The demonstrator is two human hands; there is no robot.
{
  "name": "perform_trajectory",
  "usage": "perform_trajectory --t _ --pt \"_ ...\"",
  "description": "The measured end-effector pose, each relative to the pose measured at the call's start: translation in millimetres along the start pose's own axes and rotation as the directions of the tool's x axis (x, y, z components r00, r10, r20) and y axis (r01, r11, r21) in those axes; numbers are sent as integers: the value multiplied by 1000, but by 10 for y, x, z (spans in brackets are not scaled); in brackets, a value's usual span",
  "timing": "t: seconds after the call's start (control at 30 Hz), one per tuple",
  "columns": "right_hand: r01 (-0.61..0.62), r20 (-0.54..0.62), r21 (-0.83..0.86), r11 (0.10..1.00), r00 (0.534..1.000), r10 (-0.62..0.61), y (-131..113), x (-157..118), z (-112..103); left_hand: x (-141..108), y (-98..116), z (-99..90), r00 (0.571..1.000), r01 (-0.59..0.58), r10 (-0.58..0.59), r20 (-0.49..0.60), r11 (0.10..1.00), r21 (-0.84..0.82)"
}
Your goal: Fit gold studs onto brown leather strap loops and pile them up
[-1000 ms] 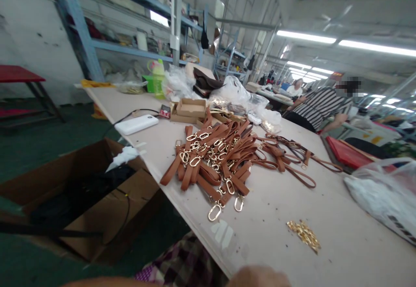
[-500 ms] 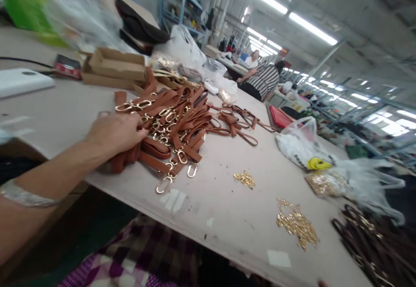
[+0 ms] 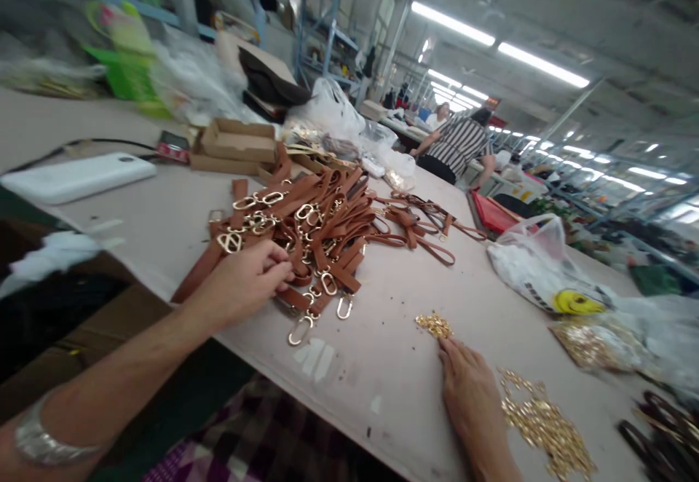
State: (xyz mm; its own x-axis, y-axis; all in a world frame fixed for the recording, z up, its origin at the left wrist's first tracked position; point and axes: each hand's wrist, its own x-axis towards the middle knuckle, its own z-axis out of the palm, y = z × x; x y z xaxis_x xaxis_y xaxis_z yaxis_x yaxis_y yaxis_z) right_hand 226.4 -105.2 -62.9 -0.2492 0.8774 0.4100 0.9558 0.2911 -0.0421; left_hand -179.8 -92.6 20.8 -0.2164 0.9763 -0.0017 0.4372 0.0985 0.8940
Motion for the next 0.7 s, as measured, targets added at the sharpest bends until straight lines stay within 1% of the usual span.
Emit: perform_trajectory --t 0.03,0.07,0.1,0.17,0.23,0.27,0.3,0.33,0.37,0.43,0.5,0.53,0.57,0.6,0.63,0.7 --pt "29 -10 -20 999 1000 -29 22 -12 24 -71 5 46 997 56 -49 54 990 -128" --pt "48 -18 -35 998 999 -49 36 -25 35 -141 9 95 989 123 -95 117 959 -255" --pt "58 -20 -49 997 998 -59 39 -38 34 -210 11 144 974 193 -128 188 902 -385" --pt "54 -6 -72 996 998 -54 18 -53 6 -340 10 235 933 324 -140 331 725 -608" --pt "21 11 -85 996 1000 -20 -19 -45 -31 -452 4 314 901 408 -133 413 583 -702" --pt "0 17 -83 997 1000 2 -35 -32 -47 -499 1 350 888 440 -138 438 533 -723" --pt "-25 24 -76 997 999 26 -49 -14 -62 -541 1 385 877 464 -145 458 501 -730" --pt "-53 30 -64 997 998 55 -63 8 -79 -579 4 419 867 483 -149 476 488 -727" --pt "-82 40 -44 996 996 84 -78 32 -101 -612 13 455 856 497 -144 496 490 -716" --pt "-154 61 38 987 987 151 -134 74 -172 -668 46 531 843 503 -127 522 530 -683" --pt "-264 89 218 940 964 250 -257 94 -285 -714 97 620 837 495 -129 531 591 -637" --pt "-318 117 342 884 948 296 -351 91 -352 -736 126 670 840 484 -130 527 620 -618" --pt "-362 153 472 804 932 330 -465 81 -421 -758 156 723 844 467 -122 522 646 -604" --pt "-389 190 593 705 918 347 -596 64 -487 -780 186 776 848 443 -99 520 670 -595" --pt "-399 222 692 601 910 349 -738 43 -545 -803 216 828 849 415 -63 524 693 -590" --pt "-391 262 817 424 907 331 -1018 -1 -625 -849 274 918 853 339 23 522 735 -587"
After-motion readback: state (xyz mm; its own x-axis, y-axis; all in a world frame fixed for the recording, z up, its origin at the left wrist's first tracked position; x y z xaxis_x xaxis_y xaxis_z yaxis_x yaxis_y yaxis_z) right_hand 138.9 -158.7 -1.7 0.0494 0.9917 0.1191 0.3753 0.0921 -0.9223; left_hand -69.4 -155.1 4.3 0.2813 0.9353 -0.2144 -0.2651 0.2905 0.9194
